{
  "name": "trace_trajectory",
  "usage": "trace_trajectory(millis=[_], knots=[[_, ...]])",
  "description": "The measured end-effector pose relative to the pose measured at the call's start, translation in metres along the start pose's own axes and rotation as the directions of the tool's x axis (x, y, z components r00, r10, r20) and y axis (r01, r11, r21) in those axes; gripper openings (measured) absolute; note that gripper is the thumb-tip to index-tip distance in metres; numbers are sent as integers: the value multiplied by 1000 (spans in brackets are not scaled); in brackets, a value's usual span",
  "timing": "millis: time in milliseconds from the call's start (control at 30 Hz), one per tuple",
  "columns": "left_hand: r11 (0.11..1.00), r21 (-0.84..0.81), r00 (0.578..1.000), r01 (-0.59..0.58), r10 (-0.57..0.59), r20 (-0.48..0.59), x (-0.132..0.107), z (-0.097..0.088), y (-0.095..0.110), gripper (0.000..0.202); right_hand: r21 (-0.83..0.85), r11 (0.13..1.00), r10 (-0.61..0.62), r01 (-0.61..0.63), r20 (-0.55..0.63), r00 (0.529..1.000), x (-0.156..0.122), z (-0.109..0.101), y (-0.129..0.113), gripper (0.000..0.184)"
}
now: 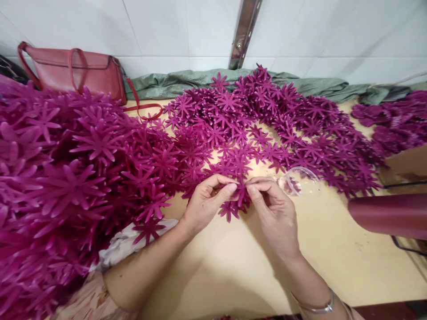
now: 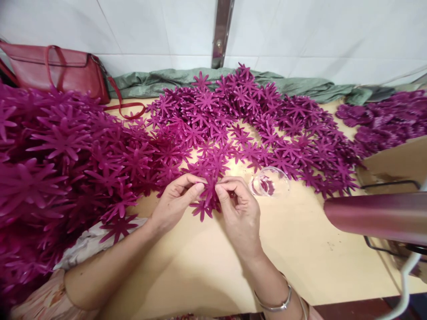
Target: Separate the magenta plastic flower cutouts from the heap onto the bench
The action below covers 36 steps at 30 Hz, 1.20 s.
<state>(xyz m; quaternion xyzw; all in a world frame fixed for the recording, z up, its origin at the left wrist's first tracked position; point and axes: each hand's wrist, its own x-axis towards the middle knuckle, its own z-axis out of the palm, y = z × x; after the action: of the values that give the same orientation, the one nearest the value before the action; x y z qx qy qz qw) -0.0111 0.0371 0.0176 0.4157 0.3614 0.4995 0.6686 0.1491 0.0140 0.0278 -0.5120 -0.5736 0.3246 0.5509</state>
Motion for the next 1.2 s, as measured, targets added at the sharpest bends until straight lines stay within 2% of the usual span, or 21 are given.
trace_trajectory(millis=[133,200,300,367,500,700,867,1033,1133,1200], knots=[[999,-10,997,-44,44,-58,2,0,0,32,-30,999,-29,28,-31,999,-1,-1,-1,9],[999,22,998,-47,48,-43,1,1,2,35,-78,994,-82,78,-54,995,-2,1,-2,4],[1000,9,1000,19,-19,7,-1,2,3,37,-134,985,-117,110,-40,992,-3,3,-4,9],[999,7,999,40,-40,16,-2,1,3,36,-123,989,-90,86,-29,996,-3,4,-4,5],[999,0,999,41,-41,-7,-1,1,2,34,-17,1000,-10,10,-21,1000,-1,2,-3,8],[990,-143,996,18,-31,-86,2,1,1,36,184,975,139,-124,-74,988,1,0,8,18],[964,-260,976,-53,-5,-217,7,0,2,41,416,885,282,-211,-117,952,2,2,12,23],[941,-334,969,-56,-30,-246,8,-2,4,42,606,720,429,-338,-5,903,6,4,7,22],[935,-350,970,-64,-25,-243,7,-3,4,43,675,618,495,-402,63,867,9,5,1,33],[939,-338,972,-62,-19,-234,6,-2,4,44,686,590,506,-425,96,857,11,6,-2,44]])
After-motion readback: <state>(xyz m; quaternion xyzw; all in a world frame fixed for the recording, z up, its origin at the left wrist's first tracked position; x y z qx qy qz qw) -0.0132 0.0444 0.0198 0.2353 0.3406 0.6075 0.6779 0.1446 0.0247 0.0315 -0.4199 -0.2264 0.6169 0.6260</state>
